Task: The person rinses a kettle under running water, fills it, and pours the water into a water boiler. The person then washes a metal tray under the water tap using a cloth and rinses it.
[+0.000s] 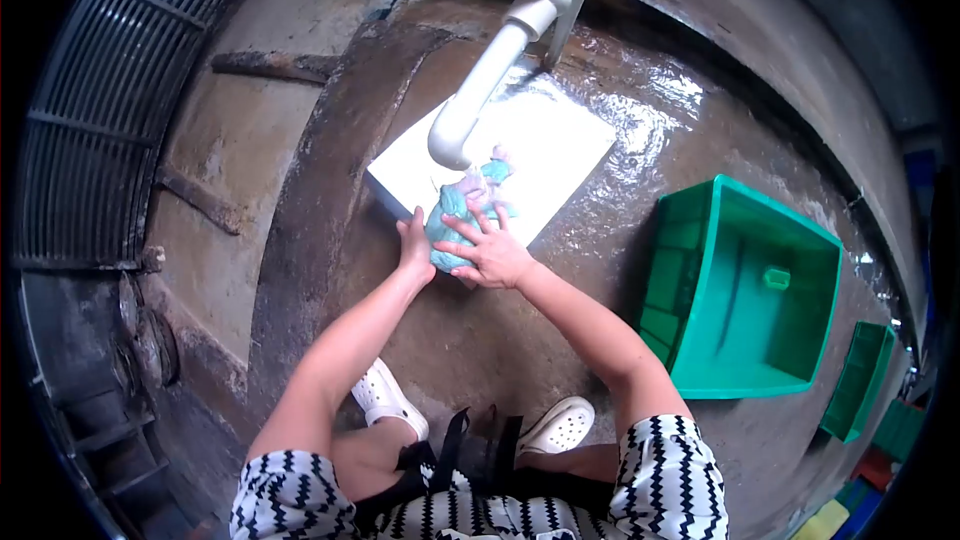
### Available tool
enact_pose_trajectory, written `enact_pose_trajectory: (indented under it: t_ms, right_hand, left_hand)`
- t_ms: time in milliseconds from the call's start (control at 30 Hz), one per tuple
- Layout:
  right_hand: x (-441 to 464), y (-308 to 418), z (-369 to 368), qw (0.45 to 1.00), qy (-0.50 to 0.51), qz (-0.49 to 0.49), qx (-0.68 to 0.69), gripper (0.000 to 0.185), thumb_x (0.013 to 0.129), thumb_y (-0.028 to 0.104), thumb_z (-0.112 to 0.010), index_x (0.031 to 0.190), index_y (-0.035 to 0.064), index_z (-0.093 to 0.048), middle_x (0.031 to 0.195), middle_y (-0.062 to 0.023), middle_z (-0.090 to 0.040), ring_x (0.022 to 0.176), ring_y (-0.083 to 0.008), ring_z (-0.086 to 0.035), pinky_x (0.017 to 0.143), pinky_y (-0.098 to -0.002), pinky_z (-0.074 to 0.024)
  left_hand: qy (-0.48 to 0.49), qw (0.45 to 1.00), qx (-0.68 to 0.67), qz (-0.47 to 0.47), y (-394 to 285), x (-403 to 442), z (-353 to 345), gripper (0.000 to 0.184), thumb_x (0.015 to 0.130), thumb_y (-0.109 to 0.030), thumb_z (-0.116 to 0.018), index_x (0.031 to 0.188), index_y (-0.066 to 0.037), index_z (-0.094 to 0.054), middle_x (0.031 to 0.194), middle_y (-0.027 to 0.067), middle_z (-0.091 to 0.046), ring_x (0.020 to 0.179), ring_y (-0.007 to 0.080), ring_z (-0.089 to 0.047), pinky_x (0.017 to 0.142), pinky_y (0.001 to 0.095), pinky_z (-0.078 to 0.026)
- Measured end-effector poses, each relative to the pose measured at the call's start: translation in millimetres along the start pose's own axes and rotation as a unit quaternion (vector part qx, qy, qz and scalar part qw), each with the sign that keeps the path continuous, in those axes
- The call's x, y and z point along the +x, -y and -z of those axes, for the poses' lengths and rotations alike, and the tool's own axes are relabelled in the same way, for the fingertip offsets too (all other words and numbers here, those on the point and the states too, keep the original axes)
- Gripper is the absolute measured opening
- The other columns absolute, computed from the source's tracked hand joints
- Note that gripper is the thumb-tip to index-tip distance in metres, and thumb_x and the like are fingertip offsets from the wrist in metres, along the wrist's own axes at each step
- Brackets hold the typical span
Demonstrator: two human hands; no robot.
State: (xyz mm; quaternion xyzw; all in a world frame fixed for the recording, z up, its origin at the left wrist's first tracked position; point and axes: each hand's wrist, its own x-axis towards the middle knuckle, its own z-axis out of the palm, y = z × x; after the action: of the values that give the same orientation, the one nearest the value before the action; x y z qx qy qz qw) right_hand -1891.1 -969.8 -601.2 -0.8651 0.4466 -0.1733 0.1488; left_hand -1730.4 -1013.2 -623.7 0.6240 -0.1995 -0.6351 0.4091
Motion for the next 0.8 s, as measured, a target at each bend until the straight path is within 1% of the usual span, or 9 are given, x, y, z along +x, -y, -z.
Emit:
enact_pose_trajectory:
  t_ms: [100, 167, 267, 400, 433, 533, 633, 733, 800]
  right_hand:
    - [11, -29, -9, 0.987, 0.079, -0.136, -0.015, 0.048, 0.077, 0.051, -0.045, 0.120, 0.0305, -0.045, 0.140, -0.0049, -0.020, 0.130, -0.0332, -0.005, 0.099, -0.0574, 0.0008]
    - [14, -87, -13, 0.978, 0.000, -0.208, -0.031, 0.053, 0.078, 0.051, -0.042, 0.126, 0.0278, -0.039, 0.141, -0.0061, -0.016, 0.131, -0.0320, -0.003, 0.100, -0.0543, 0.0046]
    - [13, -159, 14, 0.922, 0.024, -0.376, -0.085, 0.057, 0.082, 0.054, -0.032, 0.133, 0.0286, -0.025, 0.143, -0.0044, -0.009, 0.131, -0.0299, -0.006, 0.105, -0.0462, -0.0006]
    - [12, -212, 28, 0.870, -0.030, -0.491, -0.040, 0.057, 0.081, 0.046, -0.039, 0.131, 0.0190, -0.032, 0.139, -0.0100, -0.020, 0.126, -0.0343, -0.022, 0.103, -0.0445, -0.0160]
    - [6, -214, 24, 0.872, -0.031, -0.487, -0.040, 0.057, 0.081, 0.046, -0.039, 0.131, 0.0190, -0.032, 0.139, -0.0100, -0.020, 0.126, -0.0343, -0.022, 0.103, -0.0445, -0.0160]
    - [-28, -167, 14, 0.950, -0.095, -0.294, -0.054, 0.057, 0.072, 0.044, -0.054, 0.113, 0.0043, -0.050, 0.128, -0.0165, -0.036, 0.116, -0.0375, -0.034, 0.097, -0.0463, -0.0262]
    - [-34, -77, 20, 0.983, 0.007, -0.182, 0.021, 0.049, 0.076, 0.048, -0.050, 0.105, 0.0093, -0.056, 0.133, -0.0088, -0.033, 0.120, -0.0369, -0.030, 0.097, -0.0479, -0.0253]
    - [-16, 1, 2, 0.989, -0.073, -0.096, 0.087, 0.029, 0.070, 0.019, -0.061, 0.097, 0.0096, -0.058, 0.115, -0.0085, -0.050, 0.107, -0.0348, -0.043, 0.089, -0.0430, -0.0373]
    - [18, 17, -2, 0.976, -0.069, -0.005, 0.204, 0.038, 0.063, 0.010, -0.063, 0.101, 0.0106, -0.056, 0.109, -0.0093, -0.052, 0.091, -0.0332, -0.047, 0.082, -0.0418, -0.0407]
  left_hand:
    - [0.031, 0.998, -0.050, 0.020, -4, -4, 2, 0.051, 0.087, -0.036, -0.044, 0.119, -0.006, -0.020, 0.122, 0.0144, -0.032, 0.113, 0.0259, -0.037, 0.089, 0.0420, -0.037]
    - [0.057, 0.997, -0.041, 0.041, -1, -6, 8, 0.052, 0.087, -0.036, -0.044, 0.120, -0.007, -0.017, 0.124, 0.0137, -0.030, 0.115, 0.0261, -0.036, 0.090, 0.0441, -0.037]
    - [0.113, 0.989, -0.082, 0.049, -8, -8, 6, 0.049, 0.088, -0.034, -0.043, 0.118, -0.007, -0.018, 0.124, 0.0137, -0.030, 0.115, 0.0260, -0.037, 0.091, 0.0431, -0.037]
    - [0.049, 0.991, -0.122, 0.020, -10, -4, -9, 0.042, 0.089, -0.032, -0.043, 0.115, -0.006, -0.022, 0.122, 0.0147, -0.033, 0.113, 0.0264, -0.039, 0.092, 0.0427, -0.036]
    - [0.025, 0.990, -0.138, 0.011, -13, 3, -9, 0.039, 0.089, -0.031, -0.043, 0.113, -0.006, -0.024, 0.119, 0.0149, -0.035, 0.111, 0.0264, -0.040, 0.092, 0.0424, -0.036]
    - [0.007, 0.983, -0.182, 0.019, -3, 18, -1, 0.036, 0.088, -0.029, -0.043, 0.110, -0.006, -0.027, 0.115, 0.0149, -0.038, 0.108, 0.0265, -0.042, 0.091, 0.0431, -0.036]
    - [0.038, 0.973, -0.218, 0.064, 4, 26, 5, 0.035, 0.088, -0.028, -0.043, 0.111, -0.006, -0.028, 0.113, 0.0141, -0.040, 0.105, 0.0271, -0.044, 0.086, 0.0457, -0.039]
    - [0.052, 0.967, -0.244, 0.047, 9, 23, 8, 0.040, 0.088, -0.030, -0.044, 0.116, -0.006, -0.028, 0.116, 0.0132, -0.040, 0.107, 0.0261, -0.043, 0.089, 0.0438, -0.037]
    - [0.156, 0.953, -0.254, 0.049, 21, 30, 24, 0.062, 0.086, -0.054, -0.031, 0.127, -0.007, -0.026, 0.126, 0.0114, -0.036, 0.110, 0.0241, -0.041, 0.092, 0.0374, -0.035]
